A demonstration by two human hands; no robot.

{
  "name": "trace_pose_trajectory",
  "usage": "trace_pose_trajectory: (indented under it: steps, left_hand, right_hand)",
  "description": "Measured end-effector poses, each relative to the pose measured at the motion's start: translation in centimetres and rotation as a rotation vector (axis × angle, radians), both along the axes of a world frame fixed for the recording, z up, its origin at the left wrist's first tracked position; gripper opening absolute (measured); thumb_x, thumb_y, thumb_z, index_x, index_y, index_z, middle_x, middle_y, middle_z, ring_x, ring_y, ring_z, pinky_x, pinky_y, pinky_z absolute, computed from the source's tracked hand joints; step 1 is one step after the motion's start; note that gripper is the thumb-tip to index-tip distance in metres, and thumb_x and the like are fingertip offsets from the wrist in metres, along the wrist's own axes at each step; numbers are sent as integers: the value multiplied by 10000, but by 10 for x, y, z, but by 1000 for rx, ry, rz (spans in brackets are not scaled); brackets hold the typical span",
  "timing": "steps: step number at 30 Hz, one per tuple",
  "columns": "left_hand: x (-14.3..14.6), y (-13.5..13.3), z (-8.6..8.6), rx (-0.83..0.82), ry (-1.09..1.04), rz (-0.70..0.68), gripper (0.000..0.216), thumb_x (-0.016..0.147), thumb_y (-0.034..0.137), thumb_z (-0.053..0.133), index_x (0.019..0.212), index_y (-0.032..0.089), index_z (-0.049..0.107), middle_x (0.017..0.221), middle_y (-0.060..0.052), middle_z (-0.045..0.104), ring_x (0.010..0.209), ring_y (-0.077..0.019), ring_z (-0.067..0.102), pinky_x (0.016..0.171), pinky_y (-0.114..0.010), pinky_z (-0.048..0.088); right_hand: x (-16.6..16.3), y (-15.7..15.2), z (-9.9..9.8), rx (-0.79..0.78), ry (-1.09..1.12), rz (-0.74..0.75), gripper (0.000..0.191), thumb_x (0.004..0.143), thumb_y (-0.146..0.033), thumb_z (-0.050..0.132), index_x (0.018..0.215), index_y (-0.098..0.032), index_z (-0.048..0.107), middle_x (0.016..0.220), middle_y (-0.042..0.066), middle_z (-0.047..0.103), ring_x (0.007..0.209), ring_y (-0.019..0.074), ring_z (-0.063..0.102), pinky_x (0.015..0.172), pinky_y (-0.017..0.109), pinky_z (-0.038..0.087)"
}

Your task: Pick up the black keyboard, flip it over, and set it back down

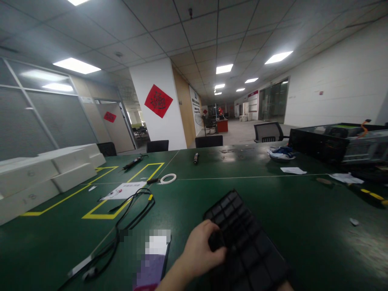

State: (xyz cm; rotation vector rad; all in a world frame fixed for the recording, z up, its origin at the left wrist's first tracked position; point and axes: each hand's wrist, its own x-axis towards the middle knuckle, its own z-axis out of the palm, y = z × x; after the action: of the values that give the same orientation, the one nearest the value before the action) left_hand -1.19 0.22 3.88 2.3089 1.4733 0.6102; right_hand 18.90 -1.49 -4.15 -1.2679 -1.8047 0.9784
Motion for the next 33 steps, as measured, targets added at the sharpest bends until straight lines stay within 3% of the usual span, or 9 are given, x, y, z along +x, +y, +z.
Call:
trace_pose_trajectory:
  steps: [3,6,10,15,19,23,29,33]
  left_hand:
    - [-24,35,16,63,199,329,284,719,372,524,924,192,601,878,-30,631,809,-160,577,705,-228,413]
    - [-54,77,25,54,300,527,378,771,443,424,850,135,628,884,-119,649,834,-232,604,687,-293,428]
    - [-78,111,14,25,368,657,385,751,402,454,808,80,657,909,-213,656,910,-309,610,736,-360,441]
    - [-85,126,-3,-6,367,706,383,740,385,478,810,62,672,923,-246,655,931,-352,607,762,-412,453]
    - [-107,120,-1,28,305,681,319,773,184,400,946,49,631,1008,-230,634,996,-299,587,859,-378,417]
    - [-153,82,-1,56,214,599,504,663,-18,327,1098,108,548,1068,-117,637,1027,-170,576,912,-270,399]
    - [-205,28,-28,73,139,461,547,594,16,330,1069,133,575,1130,-74,632,1091,-173,553,997,-317,370]
    - [-221,27,-45,103,90,371,428,687,146,369,1052,161,590,1159,-84,618,1109,-224,543,1003,-369,373]
  right_hand:
    - [2,-6,9,-86,-88,53,495,654,-293,641,1140,-247,560,1236,64,521,1250,314,312,1043,521,248]
    - [2,-9,18,-211,-165,96,573,678,-297,584,1238,-253,471,1361,48,394,1318,310,167,1065,506,192]
    - [1,-9,24,-202,-181,129,572,687,-294,579,1242,-213,470,1360,73,393,1316,300,170,1071,447,197]
    - [3,-6,19,-163,-150,178,598,687,-435,599,1227,-203,492,1313,100,445,1286,325,225,1048,442,234]
    - [3,-6,22,-157,-160,170,568,681,-365,604,1221,-226,495,1307,74,452,1287,301,226,1057,430,221]
    - [0,-11,30,-201,-204,159,577,665,-243,565,1232,-182,481,1336,82,412,1300,278,199,1072,403,202]
    - [7,-14,34,-203,-63,23,529,712,-291,557,1231,-282,458,1348,42,365,1282,234,254,1074,423,203]
    - [52,-10,62,19,-78,-181,497,711,-384,550,1186,-252,490,1261,70,430,1194,242,357,1053,435,236]
